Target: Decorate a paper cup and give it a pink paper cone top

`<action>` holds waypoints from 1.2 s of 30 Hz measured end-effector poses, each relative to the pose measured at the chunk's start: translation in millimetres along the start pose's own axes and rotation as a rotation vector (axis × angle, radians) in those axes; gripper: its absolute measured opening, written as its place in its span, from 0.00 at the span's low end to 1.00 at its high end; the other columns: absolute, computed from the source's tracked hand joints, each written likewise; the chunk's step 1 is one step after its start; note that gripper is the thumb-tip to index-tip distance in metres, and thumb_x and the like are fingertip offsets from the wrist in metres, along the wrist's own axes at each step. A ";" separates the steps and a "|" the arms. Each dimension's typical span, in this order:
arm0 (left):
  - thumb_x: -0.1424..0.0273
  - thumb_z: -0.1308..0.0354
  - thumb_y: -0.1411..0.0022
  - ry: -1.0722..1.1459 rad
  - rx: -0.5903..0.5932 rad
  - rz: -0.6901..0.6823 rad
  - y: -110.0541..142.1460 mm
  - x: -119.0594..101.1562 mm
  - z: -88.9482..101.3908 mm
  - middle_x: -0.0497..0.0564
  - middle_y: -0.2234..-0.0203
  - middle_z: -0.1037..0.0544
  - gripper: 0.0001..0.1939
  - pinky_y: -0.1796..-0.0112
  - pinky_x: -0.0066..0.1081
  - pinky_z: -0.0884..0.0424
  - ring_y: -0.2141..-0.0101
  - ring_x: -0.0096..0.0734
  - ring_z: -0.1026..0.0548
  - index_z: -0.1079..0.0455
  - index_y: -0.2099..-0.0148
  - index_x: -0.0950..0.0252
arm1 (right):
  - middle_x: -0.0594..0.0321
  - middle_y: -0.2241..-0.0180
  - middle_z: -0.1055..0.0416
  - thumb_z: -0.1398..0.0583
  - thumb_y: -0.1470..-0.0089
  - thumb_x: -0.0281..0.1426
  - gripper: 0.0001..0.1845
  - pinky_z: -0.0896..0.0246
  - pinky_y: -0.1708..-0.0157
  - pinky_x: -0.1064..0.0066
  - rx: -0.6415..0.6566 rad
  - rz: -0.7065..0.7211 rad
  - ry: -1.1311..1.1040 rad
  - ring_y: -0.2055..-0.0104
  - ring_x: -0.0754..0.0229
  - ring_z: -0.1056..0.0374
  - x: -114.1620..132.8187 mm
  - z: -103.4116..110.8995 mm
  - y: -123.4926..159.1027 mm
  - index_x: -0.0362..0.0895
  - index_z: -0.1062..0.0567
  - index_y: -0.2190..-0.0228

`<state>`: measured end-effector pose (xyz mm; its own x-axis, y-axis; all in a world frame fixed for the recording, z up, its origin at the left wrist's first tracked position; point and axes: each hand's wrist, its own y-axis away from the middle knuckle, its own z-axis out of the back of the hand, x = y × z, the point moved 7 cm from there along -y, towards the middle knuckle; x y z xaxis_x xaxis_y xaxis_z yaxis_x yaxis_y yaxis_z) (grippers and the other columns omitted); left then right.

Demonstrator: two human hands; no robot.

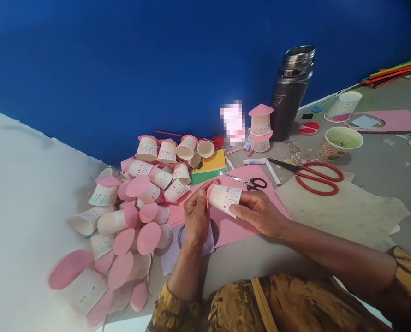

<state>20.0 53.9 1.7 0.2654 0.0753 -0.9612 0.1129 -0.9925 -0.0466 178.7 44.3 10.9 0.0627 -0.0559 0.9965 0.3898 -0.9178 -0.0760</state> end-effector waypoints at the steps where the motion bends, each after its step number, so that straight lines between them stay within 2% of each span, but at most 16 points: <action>1: 0.56 0.38 0.36 -0.031 -0.016 -0.003 0.1 -1.2 0.9 0.60 0.50 0.18 0.17 0.44 0.47 0.29 0.46 0.49 0.23 0.18 0.58 0.64 | 0.64 0.75 0.34 0.39 0.43 0.40 0.15 0.48 0.73 0.71 0.003 -0.027 -0.044 0.73 0.64 0.42 -4.3 0.5 -0.8 0.40 0.24 0.72; 3: 0.55 0.36 0.38 -0.109 -0.074 -0.035 0.8 -7.0 4.4 0.59 0.50 0.18 0.19 0.43 0.47 0.30 0.45 0.50 0.24 0.19 0.52 0.63 | 0.64 0.76 0.33 0.37 0.44 0.43 0.17 0.47 0.74 0.72 0.004 -0.069 -0.152 0.74 0.64 0.41 -12.3 1.9 -2.9 0.40 0.22 0.71; 7: 0.56 0.37 0.37 -0.228 -0.146 -0.149 5.8 -25.5 8.0 0.56 0.51 0.17 0.19 0.40 0.46 0.34 0.43 0.49 0.26 0.19 0.50 0.62 | 0.63 0.76 0.30 0.33 0.48 0.46 0.20 0.45 0.77 0.74 -0.004 -0.142 -0.437 0.76 0.66 0.38 -21.2 2.8 -8.3 0.40 0.20 0.67; 11: 0.56 0.39 0.35 -0.281 -0.090 -0.239 11.1 -36.2 4.5 0.55 0.50 0.18 0.19 0.39 0.45 0.34 0.44 0.47 0.25 0.20 0.48 0.61 | 0.64 0.77 0.29 0.29 0.54 0.43 0.19 0.48 0.81 0.77 -0.024 -0.241 -0.659 0.80 0.69 0.40 -24.9 0.0 -10.7 0.39 0.21 0.71; 16: 0.61 0.40 0.33 -0.366 -0.023 -0.291 12.7 -37.2 2.6 0.54 0.47 0.19 0.16 0.40 0.42 0.34 0.44 0.44 0.25 0.20 0.47 0.59 | 0.66 0.82 0.32 0.26 0.58 0.42 0.20 0.49 0.84 0.78 -0.063 -0.303 -0.749 0.82 0.70 0.43 -29.5 -0.5 -10.9 0.40 0.24 0.76; 20: 0.61 0.39 0.34 -0.390 -0.019 -0.259 13.5 -34.0 1.6 0.55 0.49 0.18 0.15 0.42 0.44 0.32 0.45 0.46 0.23 0.20 0.48 0.58 | 0.68 0.85 0.37 0.25 0.61 0.42 0.22 0.51 0.83 0.78 -0.078 -0.345 -0.782 0.82 0.70 0.45 -33.0 -0.1 -10.4 0.41 0.28 0.79; 25: 0.59 0.39 0.34 -0.391 -0.048 -0.208 14.5 -27.2 3.5 0.55 0.50 0.18 0.16 0.42 0.47 0.32 0.45 0.48 0.24 0.19 0.49 0.58 | 0.69 0.82 0.36 0.23 0.63 0.39 0.21 0.52 0.84 0.79 -0.121 -0.406 -0.804 0.81 0.71 0.47 -44.7 1.7 -8.9 0.42 0.27 0.78; 27: 0.56 0.39 0.35 -0.302 -0.048 -0.214 12.6 -25.2 5.8 0.56 0.46 0.20 0.20 0.40 0.48 0.35 0.43 0.49 0.26 0.22 0.45 0.57 | 0.69 0.79 0.33 0.24 0.62 0.38 0.20 0.50 0.84 0.79 -0.161 -0.408 -0.846 0.81 0.71 0.47 -49.3 6.1 -10.2 0.43 0.26 0.76; 29: 0.52 0.39 0.36 -0.124 -0.032 -0.209 9.8 -22.2 7.5 0.58 0.41 0.25 0.28 0.40 0.48 0.36 0.40 0.49 0.29 0.29 0.37 0.56 | 0.70 0.78 0.33 0.24 0.60 0.37 0.19 0.49 0.84 0.79 -0.176 -0.402 -0.919 0.81 0.71 0.47 -50.1 10.0 -12.7 0.44 0.27 0.75; 31: 0.49 0.37 0.39 0.050 0.015 -0.134 6.6 -14.9 5.6 0.60 0.38 0.28 0.34 0.41 0.48 0.35 0.39 0.50 0.31 0.34 0.34 0.55 | 0.71 0.79 0.33 0.25 0.58 0.36 0.18 0.49 0.84 0.80 -0.155 -0.393 -1.004 0.81 0.72 0.48 -46.0 11.9 -15.8 0.44 0.27 0.74; 34: 0.53 0.32 0.43 0.139 0.120 0.026 4.3 -2.3 -3.6 0.61 0.39 0.29 0.33 0.44 0.47 0.32 0.40 0.51 0.30 0.32 0.38 0.57 | 0.72 0.78 0.32 0.25 0.56 0.35 0.16 0.49 0.84 0.82 -0.117 -0.365 -1.112 0.82 0.73 0.48 -37.3 14.6 -21.0 0.44 0.26 0.72; 36: 0.57 0.31 0.43 0.122 0.161 0.060 4.0 0.6 -7.3 0.60 0.40 0.29 0.30 0.45 0.46 0.31 0.40 0.51 0.31 0.30 0.40 0.57 | 0.73 0.78 0.32 0.26 0.54 0.36 0.16 0.47 0.84 0.83 -0.098 -0.352 -1.140 0.82 0.73 0.46 -35.1 16.2 -23.7 0.44 0.25 0.70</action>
<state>27.6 50.7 3.0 0.3817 0.0167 -0.9241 -0.0590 -0.9974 -0.0424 182.2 74.3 -22.8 0.7643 0.5398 0.3527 0.4803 -0.8416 0.2470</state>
